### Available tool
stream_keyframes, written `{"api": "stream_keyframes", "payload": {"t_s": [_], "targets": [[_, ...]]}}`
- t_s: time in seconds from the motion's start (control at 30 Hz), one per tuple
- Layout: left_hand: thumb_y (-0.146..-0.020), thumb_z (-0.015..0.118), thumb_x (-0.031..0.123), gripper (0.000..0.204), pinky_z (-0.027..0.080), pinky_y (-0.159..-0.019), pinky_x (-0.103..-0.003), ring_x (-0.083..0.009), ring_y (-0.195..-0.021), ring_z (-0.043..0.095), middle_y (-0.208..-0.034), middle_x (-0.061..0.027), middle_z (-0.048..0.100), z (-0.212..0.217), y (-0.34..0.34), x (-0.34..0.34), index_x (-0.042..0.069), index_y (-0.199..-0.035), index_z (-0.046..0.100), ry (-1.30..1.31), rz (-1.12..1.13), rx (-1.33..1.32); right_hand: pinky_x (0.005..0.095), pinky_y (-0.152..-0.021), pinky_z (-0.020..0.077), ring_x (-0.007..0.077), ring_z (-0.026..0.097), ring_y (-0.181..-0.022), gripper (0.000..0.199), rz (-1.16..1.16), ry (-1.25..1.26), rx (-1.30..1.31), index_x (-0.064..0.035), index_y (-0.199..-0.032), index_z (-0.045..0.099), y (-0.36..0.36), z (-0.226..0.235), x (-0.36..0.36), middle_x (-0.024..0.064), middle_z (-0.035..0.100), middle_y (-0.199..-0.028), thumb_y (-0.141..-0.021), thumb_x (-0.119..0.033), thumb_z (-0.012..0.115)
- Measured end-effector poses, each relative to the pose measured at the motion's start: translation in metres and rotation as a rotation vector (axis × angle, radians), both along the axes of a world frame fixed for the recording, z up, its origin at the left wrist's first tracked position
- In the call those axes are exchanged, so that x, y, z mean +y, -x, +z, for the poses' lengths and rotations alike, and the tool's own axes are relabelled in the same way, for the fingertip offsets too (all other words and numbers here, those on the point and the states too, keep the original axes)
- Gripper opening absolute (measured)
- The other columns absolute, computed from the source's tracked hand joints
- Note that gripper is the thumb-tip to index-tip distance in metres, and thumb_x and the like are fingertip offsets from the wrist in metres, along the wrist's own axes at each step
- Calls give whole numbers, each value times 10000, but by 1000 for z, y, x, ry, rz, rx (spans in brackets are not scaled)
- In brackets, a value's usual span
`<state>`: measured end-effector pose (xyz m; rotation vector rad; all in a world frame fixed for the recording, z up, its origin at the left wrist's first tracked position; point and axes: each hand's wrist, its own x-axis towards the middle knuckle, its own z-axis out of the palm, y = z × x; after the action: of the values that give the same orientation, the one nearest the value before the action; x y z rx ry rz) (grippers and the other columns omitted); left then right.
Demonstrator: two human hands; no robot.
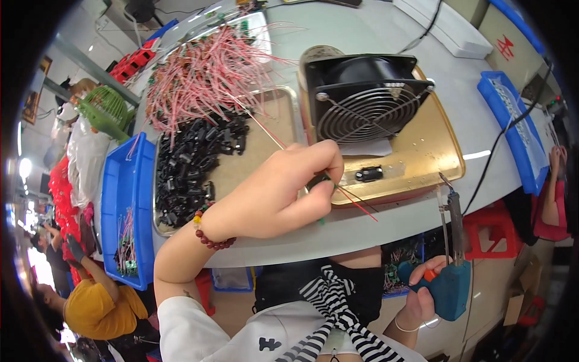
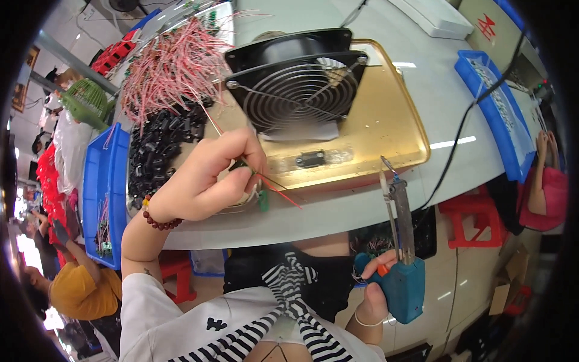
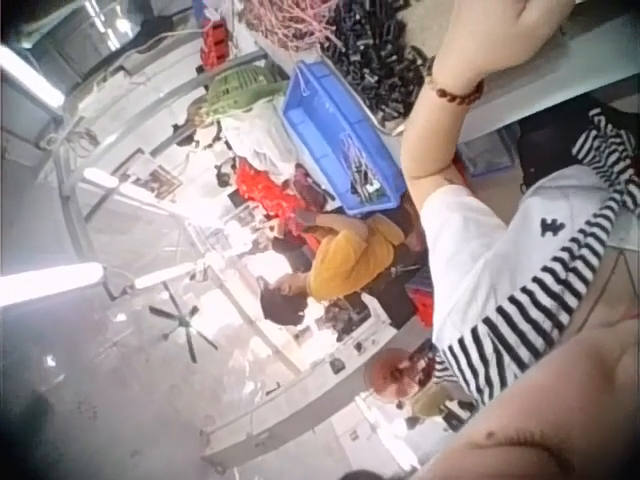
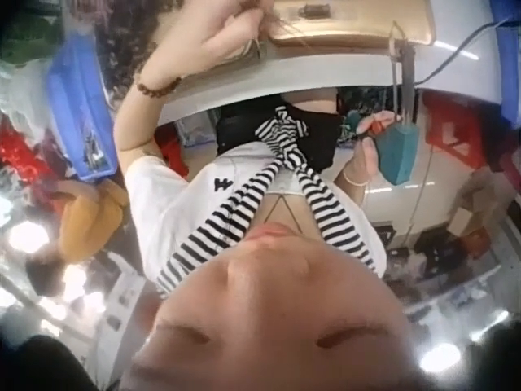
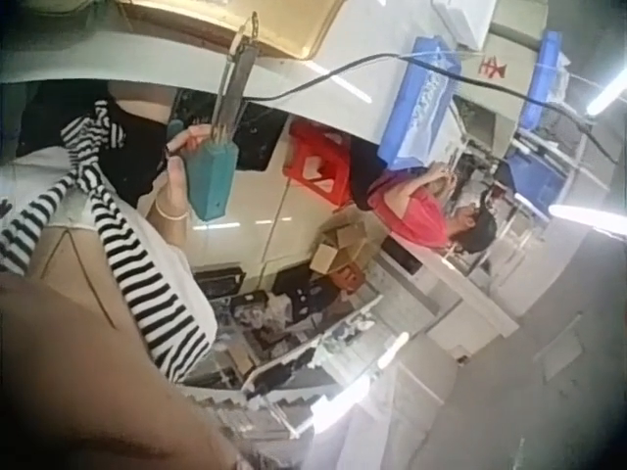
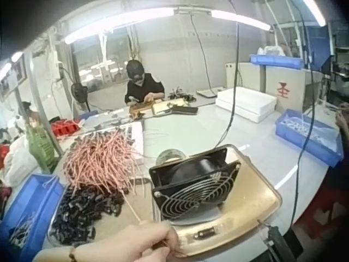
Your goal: The person assembles electronic components by fitting circuit boards and wires into plastic housings, soldering the electrical connections with a soldering iron, and placing the finished pieces into a plastic bin.
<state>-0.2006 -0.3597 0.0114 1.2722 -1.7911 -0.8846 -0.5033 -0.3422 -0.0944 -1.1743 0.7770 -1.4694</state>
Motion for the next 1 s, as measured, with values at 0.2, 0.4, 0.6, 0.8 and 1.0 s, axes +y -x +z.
{"api": "stream_keyframes", "payload": {"t_s": [0.2, 0.4, 0.6, 0.8, 1.0], "targets": [[-832, 433, 99, 120, 402, -660, -276, -163, -688, 451, -736, -85, 495, -7, 14, -21, -13, -842, 475, -220, 28, 19, 247, -511, 397, 194, 522, -609, 440, 14, -10, 19, 33, -1074, 450, 13, -8, 3, 180, 478, -996, -693, -100, 624], [-769, 527, 98, 121, 417, -684, -280, -164, -719, 498, -760, -85, 534, -9, 16, -24, -9, -822, 507, -182, 8, -127, 256, -530, 416, 199, 539, -619, 449, 50, 10, 7, 34, -1101, 455, 15, -9, 0, 190, 478, -1030, -694, -82, 607], [-754, 542, 67, 105, 432, -690, -286, -187, -717, 520, -761, -100, 548, -13, 15, -25, -9, -821, 511, -163, -1, -115, 254, -529, 435, 206, 549, -612, 466, 96, 34, 38, 42, -1119, 463, 9, -6, -1, 193, 487, -1020, -691, -74, 604], [-766, 586, 88, 102, 438, -622, -316, -217, -640, 551, -715, -97, 569, -22, 18, -22, 13, -805, 529, 22, 99, -185, 250, -515, 435, 198, 542, -596, 472, 100, 22, 63, 44, -1108, 475, -1, -1, 0, 184, 497, -995, -675, -87, 610], [-768, 641, 104, 100, 420, -544, -339, -252, -525, 539, -601, -74, 555, -39, 25, -27, 53, -770, 555, 345, 192, -334, 249, -520, 433, 193, 533, -601, 470, 106, 8, 66, 43, -1099, 472, -7, -1, 1, 178, 497, -989, -671, -90, 616]]}}
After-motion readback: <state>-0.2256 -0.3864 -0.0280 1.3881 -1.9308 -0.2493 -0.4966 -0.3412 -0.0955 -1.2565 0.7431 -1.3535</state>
